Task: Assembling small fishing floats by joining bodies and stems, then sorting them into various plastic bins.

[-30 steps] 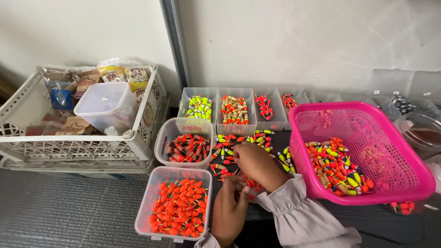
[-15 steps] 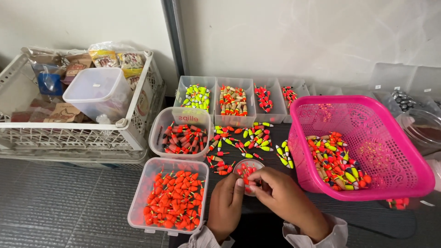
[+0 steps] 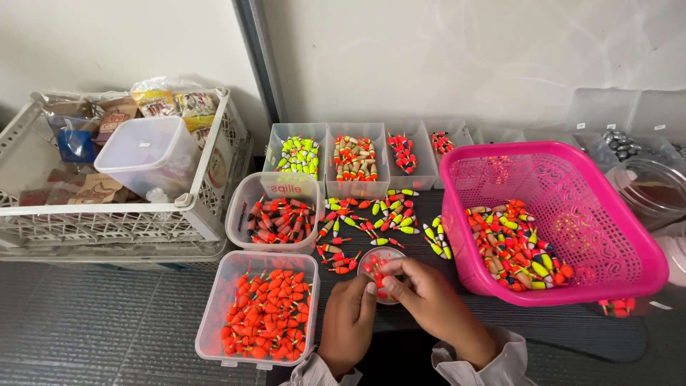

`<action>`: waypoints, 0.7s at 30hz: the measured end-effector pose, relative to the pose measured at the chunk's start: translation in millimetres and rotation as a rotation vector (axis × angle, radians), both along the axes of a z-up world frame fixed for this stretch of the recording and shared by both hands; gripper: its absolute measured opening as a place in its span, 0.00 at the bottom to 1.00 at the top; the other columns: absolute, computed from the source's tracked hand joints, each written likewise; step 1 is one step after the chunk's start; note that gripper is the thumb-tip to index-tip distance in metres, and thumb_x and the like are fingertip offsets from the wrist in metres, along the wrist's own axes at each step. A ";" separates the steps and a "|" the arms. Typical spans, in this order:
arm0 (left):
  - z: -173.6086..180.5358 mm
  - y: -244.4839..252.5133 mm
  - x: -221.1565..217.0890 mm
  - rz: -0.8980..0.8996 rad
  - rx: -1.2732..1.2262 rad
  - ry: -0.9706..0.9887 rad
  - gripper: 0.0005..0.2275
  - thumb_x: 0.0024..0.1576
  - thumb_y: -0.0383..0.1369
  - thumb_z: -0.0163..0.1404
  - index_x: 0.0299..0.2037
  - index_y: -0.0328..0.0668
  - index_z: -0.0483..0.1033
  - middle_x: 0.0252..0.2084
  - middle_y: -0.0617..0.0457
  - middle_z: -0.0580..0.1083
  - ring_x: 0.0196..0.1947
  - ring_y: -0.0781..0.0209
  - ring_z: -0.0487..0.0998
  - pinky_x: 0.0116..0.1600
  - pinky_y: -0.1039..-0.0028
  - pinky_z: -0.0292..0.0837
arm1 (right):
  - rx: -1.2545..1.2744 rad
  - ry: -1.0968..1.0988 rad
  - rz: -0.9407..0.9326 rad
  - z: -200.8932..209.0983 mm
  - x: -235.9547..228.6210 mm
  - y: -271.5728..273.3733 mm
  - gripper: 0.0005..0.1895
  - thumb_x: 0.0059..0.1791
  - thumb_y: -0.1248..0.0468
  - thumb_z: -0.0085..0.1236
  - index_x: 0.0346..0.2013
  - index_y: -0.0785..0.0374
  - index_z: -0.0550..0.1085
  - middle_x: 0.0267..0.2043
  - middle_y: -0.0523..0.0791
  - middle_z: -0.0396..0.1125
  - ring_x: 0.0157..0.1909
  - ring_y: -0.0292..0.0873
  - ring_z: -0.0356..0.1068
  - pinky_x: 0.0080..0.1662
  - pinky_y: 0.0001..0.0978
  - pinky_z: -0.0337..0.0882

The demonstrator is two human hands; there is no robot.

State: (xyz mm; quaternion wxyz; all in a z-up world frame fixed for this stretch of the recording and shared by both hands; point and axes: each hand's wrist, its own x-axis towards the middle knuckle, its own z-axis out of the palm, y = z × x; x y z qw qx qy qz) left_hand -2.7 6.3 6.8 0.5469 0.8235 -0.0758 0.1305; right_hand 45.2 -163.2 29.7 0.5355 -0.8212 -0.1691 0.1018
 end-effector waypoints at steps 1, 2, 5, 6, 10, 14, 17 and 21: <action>-1.2 -0.3 -0.6 0.003 -0.001 0.003 0.17 0.67 0.39 0.36 0.26 0.42 0.63 0.22 0.50 0.67 0.24 0.53 0.68 0.33 0.64 0.57 | -0.001 0.003 0.003 -7.2 0.5 -3.2 0.16 0.50 0.53 0.53 0.46 0.59 0.76 0.45 0.41 0.76 0.44 0.32 0.75 0.46 0.25 0.76; -2.2 -0.2 -0.7 0.020 -0.010 0.022 0.17 0.67 0.39 0.36 0.26 0.43 0.62 0.22 0.51 0.68 0.25 0.53 0.67 0.33 0.64 0.57 | 0.122 0.047 0.019 -13.9 2.2 -5.8 0.15 0.50 0.57 0.56 0.47 0.62 0.75 0.44 0.43 0.75 0.43 0.34 0.74 0.44 0.25 0.75; 1.2 1.7 0.3 0.012 -0.014 0.010 0.17 0.67 0.39 0.36 0.25 0.43 0.61 0.21 0.51 0.66 0.23 0.54 0.67 0.31 0.64 0.56 | 0.176 0.086 0.006 -14.6 4.2 -6.6 0.11 0.49 0.62 0.59 0.44 0.63 0.75 0.38 0.44 0.73 0.33 0.35 0.70 0.35 0.26 0.73; 3.2 2.2 0.9 -0.024 -0.008 -0.021 0.18 0.67 0.38 0.36 0.24 0.42 0.60 0.19 0.50 0.64 0.21 0.53 0.66 0.30 0.62 0.54 | 0.108 0.078 -0.032 -11.6 3.9 -6.3 0.07 0.50 0.62 0.58 0.40 0.62 0.77 0.33 0.43 0.74 0.24 0.36 0.68 0.30 0.26 0.72; 1.0 4.9 0.2 -0.037 -0.008 -0.033 0.18 0.68 0.39 0.36 0.24 0.42 0.61 0.19 0.50 0.64 0.20 0.53 0.66 0.28 0.62 0.53 | -0.053 0.013 -0.047 0.9 3.0 0.7 0.10 0.52 0.57 0.55 0.32 0.58 0.76 0.18 0.39 0.62 0.21 0.33 0.59 0.28 0.28 0.64; -7.1 7.2 -0.1 -0.026 0.037 -0.029 0.18 0.68 0.41 0.34 0.25 0.44 0.61 0.21 0.51 0.66 0.24 0.51 0.68 0.32 0.62 0.56 | -0.150 -0.109 -0.015 7.0 4.3 5.0 0.11 0.51 0.56 0.55 0.29 0.58 0.77 0.26 0.38 0.73 0.31 0.32 0.69 0.38 0.27 0.70; -7.2 8.4 -1.6 -0.006 -0.012 -0.002 0.18 0.67 0.42 0.35 0.27 0.43 0.63 0.22 0.50 0.68 0.24 0.50 0.68 0.32 0.62 0.57 | -0.064 -0.047 -0.011 8.9 -1.1 8.0 0.06 0.48 0.61 0.59 0.36 0.59 0.77 0.33 0.40 0.75 0.35 0.32 0.72 0.39 0.24 0.74; 4.0 12.6 -4.9 -0.014 -0.043 0.039 0.17 0.66 0.42 0.34 0.35 0.44 0.73 0.29 0.50 0.76 0.30 0.48 0.75 0.36 0.62 0.64 | 0.019 -0.023 0.004 7.0 -3.1 10.5 0.07 0.48 0.64 0.60 0.40 0.61 0.77 0.27 0.42 0.72 0.26 0.34 0.70 0.34 0.26 0.74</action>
